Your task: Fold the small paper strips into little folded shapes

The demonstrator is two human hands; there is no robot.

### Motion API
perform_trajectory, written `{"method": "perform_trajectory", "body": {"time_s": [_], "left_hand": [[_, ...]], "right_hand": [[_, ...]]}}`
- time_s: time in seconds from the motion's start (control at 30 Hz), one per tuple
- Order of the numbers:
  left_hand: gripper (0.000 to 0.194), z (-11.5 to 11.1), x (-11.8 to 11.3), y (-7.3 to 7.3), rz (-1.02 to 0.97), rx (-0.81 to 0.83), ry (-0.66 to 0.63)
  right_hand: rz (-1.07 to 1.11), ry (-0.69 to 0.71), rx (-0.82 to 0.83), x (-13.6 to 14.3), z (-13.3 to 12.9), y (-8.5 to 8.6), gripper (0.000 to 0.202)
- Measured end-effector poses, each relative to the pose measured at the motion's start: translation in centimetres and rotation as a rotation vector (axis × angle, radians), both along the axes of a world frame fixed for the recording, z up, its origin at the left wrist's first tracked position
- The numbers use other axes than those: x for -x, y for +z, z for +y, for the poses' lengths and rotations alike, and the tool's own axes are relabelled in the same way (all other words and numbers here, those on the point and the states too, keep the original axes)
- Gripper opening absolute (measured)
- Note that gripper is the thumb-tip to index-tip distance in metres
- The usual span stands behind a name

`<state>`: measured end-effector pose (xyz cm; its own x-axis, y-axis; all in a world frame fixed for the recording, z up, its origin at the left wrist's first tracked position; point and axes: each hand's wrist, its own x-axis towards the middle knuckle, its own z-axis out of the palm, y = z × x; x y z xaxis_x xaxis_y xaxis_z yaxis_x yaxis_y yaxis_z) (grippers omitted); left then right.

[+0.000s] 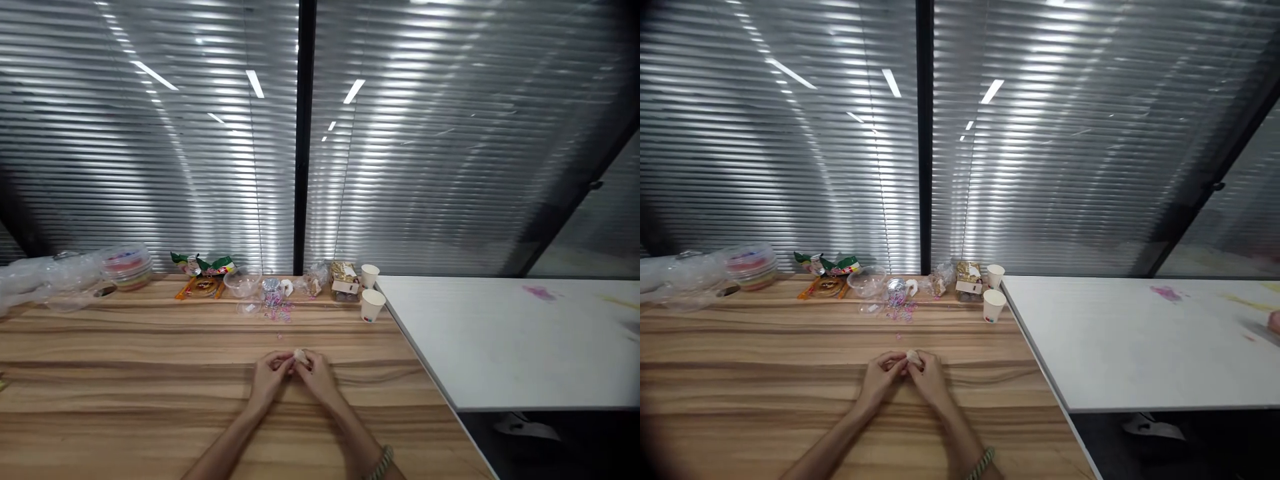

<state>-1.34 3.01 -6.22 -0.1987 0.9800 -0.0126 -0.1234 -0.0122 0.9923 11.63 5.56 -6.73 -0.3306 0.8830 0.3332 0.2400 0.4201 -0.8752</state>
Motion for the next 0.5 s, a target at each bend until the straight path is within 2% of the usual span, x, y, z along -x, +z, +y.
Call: {"method": "perform_trajectory", "body": {"time_s": [0.1, 0.27, 0.33, 0.43, 0.5], "left_hand": [[0.035, -0.1, -0.1, -0.2, 0.055, 0.008, -0.031], [0.031, -0.8, 0.0, 0.1, 0.196, -0.160, 0.024], [0.034, -1.0, 0.0, 0.5, 0.170, -0.184, -0.020], [0.037, -1.3, 0.0, 1.3, 0.072, -0.101, -0.133], [0.035, -1.5, 0.1, 1.8, 0.037, 0.006, -0.199]], "right_hand": [[-0.029, 0.002, -0.008, 0.0, 0.1, -0.2, 0.019], [-0.075, -0.086, -0.060, 0.4, -0.3, -0.1, 0.015], [-0.084, -0.097, -0.081, 0.5, -0.4, 0.0, 0.015], [-0.111, -0.127, -0.104, 0.3, -0.2, 0.3, 0.018], [-0.113, -0.195, -0.106, 0.0, -0.1, 0.5, 0.021]]}}
